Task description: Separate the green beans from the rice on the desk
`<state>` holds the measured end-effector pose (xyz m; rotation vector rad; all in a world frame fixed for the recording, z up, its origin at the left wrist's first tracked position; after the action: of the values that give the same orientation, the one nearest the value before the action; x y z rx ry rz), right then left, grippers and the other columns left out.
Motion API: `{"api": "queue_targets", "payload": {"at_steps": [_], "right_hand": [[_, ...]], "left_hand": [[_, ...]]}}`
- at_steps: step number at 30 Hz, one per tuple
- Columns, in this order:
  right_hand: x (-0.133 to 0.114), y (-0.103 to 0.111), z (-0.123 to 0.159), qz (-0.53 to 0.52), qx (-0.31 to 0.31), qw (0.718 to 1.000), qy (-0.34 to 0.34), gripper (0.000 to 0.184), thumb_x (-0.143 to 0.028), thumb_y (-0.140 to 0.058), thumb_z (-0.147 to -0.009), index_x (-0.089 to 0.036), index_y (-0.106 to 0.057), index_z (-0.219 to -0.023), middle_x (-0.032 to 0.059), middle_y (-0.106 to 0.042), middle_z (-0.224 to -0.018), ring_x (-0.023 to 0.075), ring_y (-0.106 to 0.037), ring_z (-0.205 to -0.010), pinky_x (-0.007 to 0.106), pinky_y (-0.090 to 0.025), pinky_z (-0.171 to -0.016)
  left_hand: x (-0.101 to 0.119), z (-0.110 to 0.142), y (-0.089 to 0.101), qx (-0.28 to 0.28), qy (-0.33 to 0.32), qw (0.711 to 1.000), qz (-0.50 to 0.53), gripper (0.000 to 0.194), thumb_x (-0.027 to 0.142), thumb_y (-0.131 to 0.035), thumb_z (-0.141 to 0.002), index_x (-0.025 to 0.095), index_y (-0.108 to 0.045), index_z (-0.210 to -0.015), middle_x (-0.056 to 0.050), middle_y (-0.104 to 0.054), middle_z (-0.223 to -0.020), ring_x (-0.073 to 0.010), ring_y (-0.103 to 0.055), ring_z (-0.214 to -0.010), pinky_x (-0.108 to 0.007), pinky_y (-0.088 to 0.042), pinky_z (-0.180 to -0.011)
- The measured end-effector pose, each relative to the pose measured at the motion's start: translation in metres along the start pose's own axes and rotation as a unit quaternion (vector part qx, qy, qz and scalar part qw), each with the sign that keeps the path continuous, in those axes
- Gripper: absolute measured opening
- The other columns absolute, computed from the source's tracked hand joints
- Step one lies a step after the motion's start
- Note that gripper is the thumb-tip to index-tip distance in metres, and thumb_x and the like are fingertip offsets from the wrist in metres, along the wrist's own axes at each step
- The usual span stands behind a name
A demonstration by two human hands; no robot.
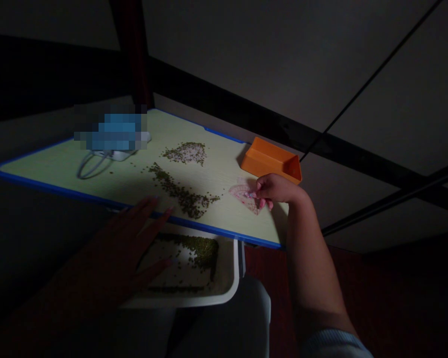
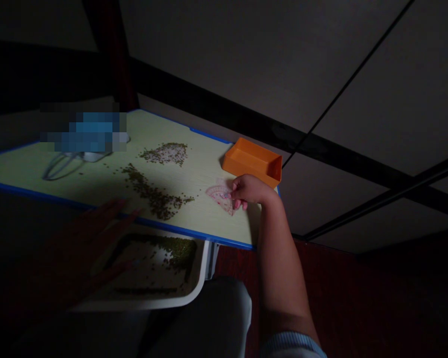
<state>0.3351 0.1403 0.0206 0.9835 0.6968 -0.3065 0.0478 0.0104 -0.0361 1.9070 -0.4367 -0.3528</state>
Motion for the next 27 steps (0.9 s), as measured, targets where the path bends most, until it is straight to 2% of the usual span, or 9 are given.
{"api": "queue_targets", "payload": {"at_steps": [6,12,18,23,27], "right_hand": [[-0.004,0.012,0.001,-0.047,0.065,0.995,0.052,0.015,-0.023,-0.061,-0.071,-0.017,-0.048,-0.068,0.0001,-0.064,-0.054,0.0071,-0.053,-0.039,0.02,-0.042,-0.041],[-0.011,-0.003,-0.001,-0.053,-0.003,0.996,0.076,0.017,-0.026,-0.061,-0.073,-0.017,-0.049,-0.066,-0.0016,-0.062,-0.051,0.0074,-0.054,-0.039,0.019,-0.041,-0.041],[-0.011,-0.008,-0.004,-0.023,-0.006,0.999,0.048,0.016,-0.02,-0.062,-0.072,-0.017,-0.049,-0.064,-0.0016,-0.061,-0.05,0.0074,-0.054,-0.039,0.019,-0.04,-0.041],[-0.002,0.0,-0.006,-0.009,0.036,0.999,0.016,0.012,-0.016,-0.058,-0.072,-0.018,-0.049,-0.065,-0.0007,-0.062,-0.05,0.0091,-0.055,-0.039,0.02,-0.04,-0.039],[0.003,0.009,-0.01,0.034,0.102,0.994,0.009,0.012,-0.015,-0.056,-0.072,-0.018,-0.048,-0.064,-0.0002,-0.06,-0.049,0.0112,-0.056,-0.04,0.021,-0.04,-0.041]], "left_hand": [[-0.001,-0.002,-0.002,-0.007,0.001,1.0,-0.005,0.079,0.06,-0.044,-0.076,0.028,-0.019,-0.143,-0.01,-0.018,-0.156,-0.0304,-0.026,-0.14,-0.048,-0.034,-0.109],[-0.001,-0.001,-0.004,-0.006,-0.001,1.0,-0.004,0.079,0.06,-0.045,-0.076,0.027,-0.021,-0.143,-0.011,-0.019,-0.156,-0.0315,-0.029,-0.139,-0.048,-0.035,-0.108],[-0.001,-0.001,-0.001,-0.001,0.002,1.0,0.007,0.079,0.061,-0.047,-0.075,0.028,-0.022,-0.143,-0.01,-0.02,-0.156,-0.0294,-0.027,-0.14,-0.047,-0.033,-0.109],[0.0,-0.002,-0.002,-0.007,0.001,1.0,0.002,0.079,0.061,-0.044,-0.076,0.029,-0.019,-0.143,-0.011,-0.019,-0.156,-0.03,-0.026,-0.141,-0.049,-0.034,-0.108],[-0.001,0.0,-0.006,-0.018,0.002,1.0,-0.001,0.08,0.062,-0.044,-0.076,0.029,-0.016,-0.144,-0.01,-0.016,-0.156,-0.0292,-0.024,-0.141,-0.048,-0.033,-0.109]]}}
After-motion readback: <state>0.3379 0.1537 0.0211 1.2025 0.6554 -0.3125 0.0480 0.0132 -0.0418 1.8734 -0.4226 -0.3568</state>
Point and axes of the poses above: each hand's wrist, its own z-axis away from the middle knuckle, its own y-axis out of the back of the hand, x = y × z, the point moved 7 cm from there along -z, towards the middle knuckle
